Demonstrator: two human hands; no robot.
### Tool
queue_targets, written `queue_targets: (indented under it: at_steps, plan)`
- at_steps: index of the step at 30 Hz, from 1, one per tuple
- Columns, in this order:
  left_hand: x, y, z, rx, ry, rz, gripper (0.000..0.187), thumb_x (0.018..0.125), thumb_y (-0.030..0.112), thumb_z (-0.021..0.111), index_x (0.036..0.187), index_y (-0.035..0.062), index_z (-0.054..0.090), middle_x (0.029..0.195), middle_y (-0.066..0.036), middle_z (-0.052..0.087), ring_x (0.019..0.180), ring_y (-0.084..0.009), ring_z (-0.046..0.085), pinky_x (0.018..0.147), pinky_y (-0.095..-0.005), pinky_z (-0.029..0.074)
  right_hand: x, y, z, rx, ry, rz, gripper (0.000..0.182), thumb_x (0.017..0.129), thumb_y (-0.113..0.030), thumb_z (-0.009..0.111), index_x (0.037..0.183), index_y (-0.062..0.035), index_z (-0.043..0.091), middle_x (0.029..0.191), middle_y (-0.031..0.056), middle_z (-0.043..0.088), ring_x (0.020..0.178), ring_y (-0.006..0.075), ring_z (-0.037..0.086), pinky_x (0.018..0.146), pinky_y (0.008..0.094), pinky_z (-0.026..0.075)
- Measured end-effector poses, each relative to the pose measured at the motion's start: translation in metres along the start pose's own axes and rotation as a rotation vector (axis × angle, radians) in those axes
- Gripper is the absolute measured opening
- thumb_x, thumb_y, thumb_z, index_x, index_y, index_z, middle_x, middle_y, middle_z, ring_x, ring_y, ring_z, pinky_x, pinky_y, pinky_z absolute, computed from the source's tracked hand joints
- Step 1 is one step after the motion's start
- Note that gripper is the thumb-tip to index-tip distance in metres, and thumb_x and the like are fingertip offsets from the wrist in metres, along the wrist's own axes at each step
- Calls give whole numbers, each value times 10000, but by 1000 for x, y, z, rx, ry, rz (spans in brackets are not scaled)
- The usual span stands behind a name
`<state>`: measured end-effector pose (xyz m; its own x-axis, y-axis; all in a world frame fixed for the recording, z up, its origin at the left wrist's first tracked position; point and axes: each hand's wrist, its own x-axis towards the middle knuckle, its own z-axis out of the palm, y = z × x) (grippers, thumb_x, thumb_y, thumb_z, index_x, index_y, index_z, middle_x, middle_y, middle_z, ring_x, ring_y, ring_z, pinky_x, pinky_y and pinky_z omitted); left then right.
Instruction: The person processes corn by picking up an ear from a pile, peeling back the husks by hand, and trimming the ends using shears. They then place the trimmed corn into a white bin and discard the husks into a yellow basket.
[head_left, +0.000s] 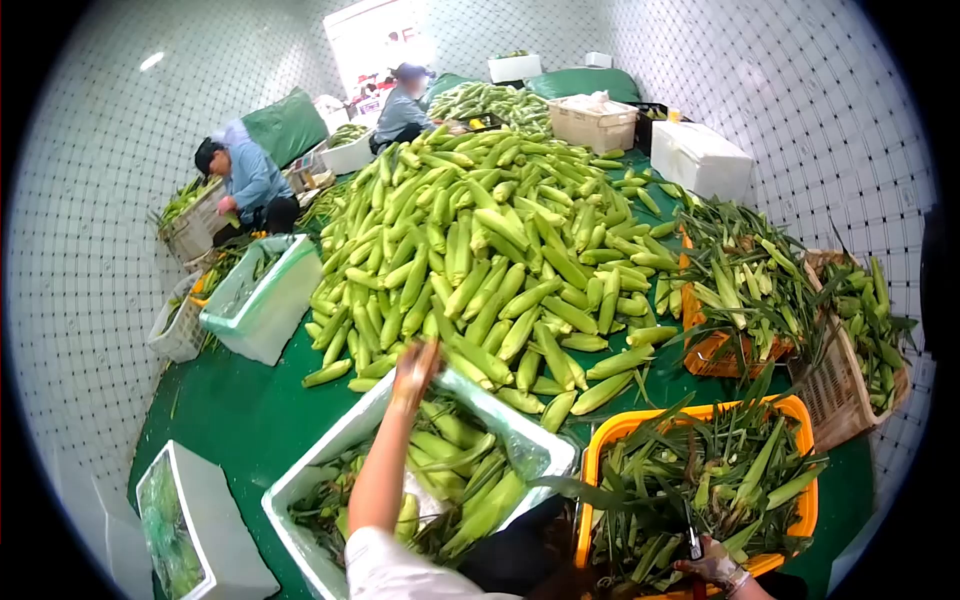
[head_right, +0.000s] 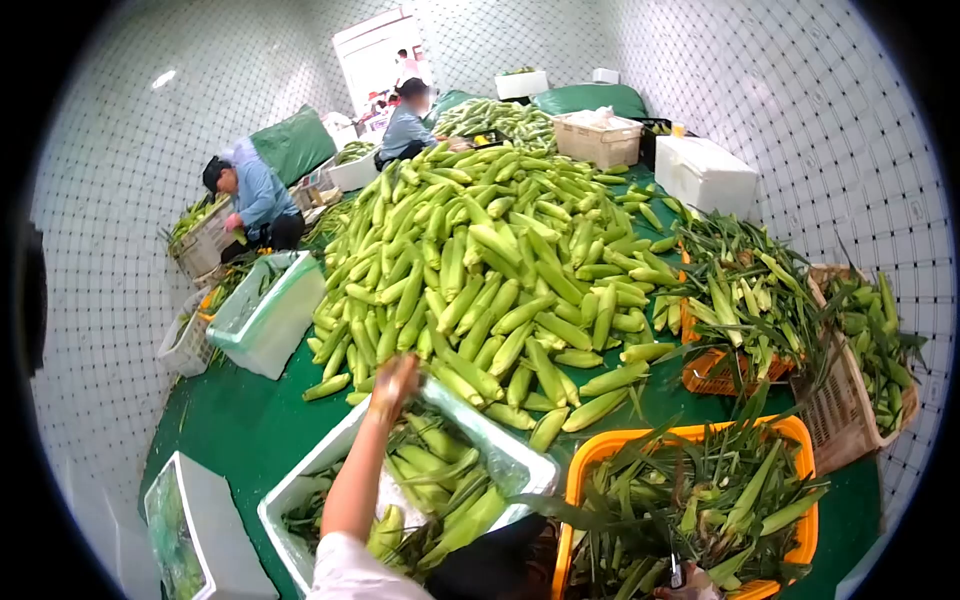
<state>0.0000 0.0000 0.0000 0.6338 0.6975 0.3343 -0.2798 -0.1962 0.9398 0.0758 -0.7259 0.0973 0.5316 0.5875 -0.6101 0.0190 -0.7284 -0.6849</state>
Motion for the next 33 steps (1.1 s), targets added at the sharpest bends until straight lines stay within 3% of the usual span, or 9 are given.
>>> queue_targets:
  at_steps: [3, 6, 10, 17, 18, 19, 23, 26, 33]
  plan:
    - [-215, 84, -38, 1296, -123, -462, 403, 814, 400, 553, 936, 22, 623, 800, -165, 633, 716, -291, 605, 641, -396, 481, -25, -5, 1, 97, 174, -115, 542, 762, -229, 695, 1146, -2, 388, 901, 154, 543, 824, 272, 565, 734, 357, 479]
    - [-348, 100, -94, 1259, -136, -889, 458, 793, 449, 531, 962, 28, 593, 956, -231, 607, 907, -385, 580, 793, -442, 451, 5, 116, 30, 1450, 101, 104, 601, 828, 41, 516, 1267, -90, 125, 1000, 307, 465, 791, 372, 583, 708, 373, 532]
    - [-369, 136, -79, 1070, 15, -871, 544, 796, 467, 524, 1055, -10, 495, 1026, -260, 570, 978, -405, 542, 851, -451, 421, -43, 69, 36, 310, 271, -130, 397, 775, 74, 579, 1094, 43, 346, 833, 124, 559, 665, 203, 588, 698, 353, 529]
    - [-376, 89, -103, 903, -293, -986, 750, 625, 529, 704, 1131, 3, 531, 1132, -218, 554, 1043, -337, 536, 880, -394, 431, -81, 50, 57, 738, 359, -208, 569, 770, 30, 617, 1218, 6, 267, 813, 93, 515, 656, 209, 587, 682, 340, 537]
    - [-367, 128, -82, 1075, -288, -909, 735, 617, 516, 716, 1135, 26, 536, 1125, -218, 556, 1038, -330, 541, 874, -393, 433, -88, 28, 45, 1331, 240, 129, 566, 766, 28, 627, 1200, 0, 265, 824, 89, 514, 649, 200, 582, 683, 334, 538]
    - [-339, 189, -51, 1241, -275, -818, 722, 610, 504, 727, 1138, 48, 541, 1119, -219, 559, 1032, -323, 545, 868, -392, 436, -87, 43, 50, 769, 342, -177, 519, 748, 52, 632, 1138, -2, 294, 814, 99, 508, 636, 193, 573, 681, 334, 537]
    - [-271, 283, 0, 1264, -149, -292, 676, 551, 338, 805, 1118, 86, 538, 1080, -198, 562, 993, -344, 551, 869, -404, 433, -115, -15, 41, 716, 328, -318, 453, 729, 82, 619, 1040, -49, 317, 727, 58, 421, 611, 161, 482, 629, 331, 490]
    - [-222, 328, 87, 1198, -365, 571, 736, 533, 317, 811, 1159, 116, 480, 1073, -168, 515, 1041, -364, 490, 907, -441, 389, -105, -74, 31, 688, 232, -568, 438, 737, -64, 692, 1054, -51, 390, 819, 38, 485, 708, 143, 517, 648, 290, 480]
    - [-263, 365, 345, 1006, -1046, 970, 508, 572, 175, 677, 1044, 83, 513, 1071, -137, 505, 1071, -329, 476, 976, -487, 295, -84, -126, 4, 512, 253, -631, 437, 752, -97, 682, 1128, -19, 475, 1028, 61, 552, 830, 134, 560, 745, 306, 494]
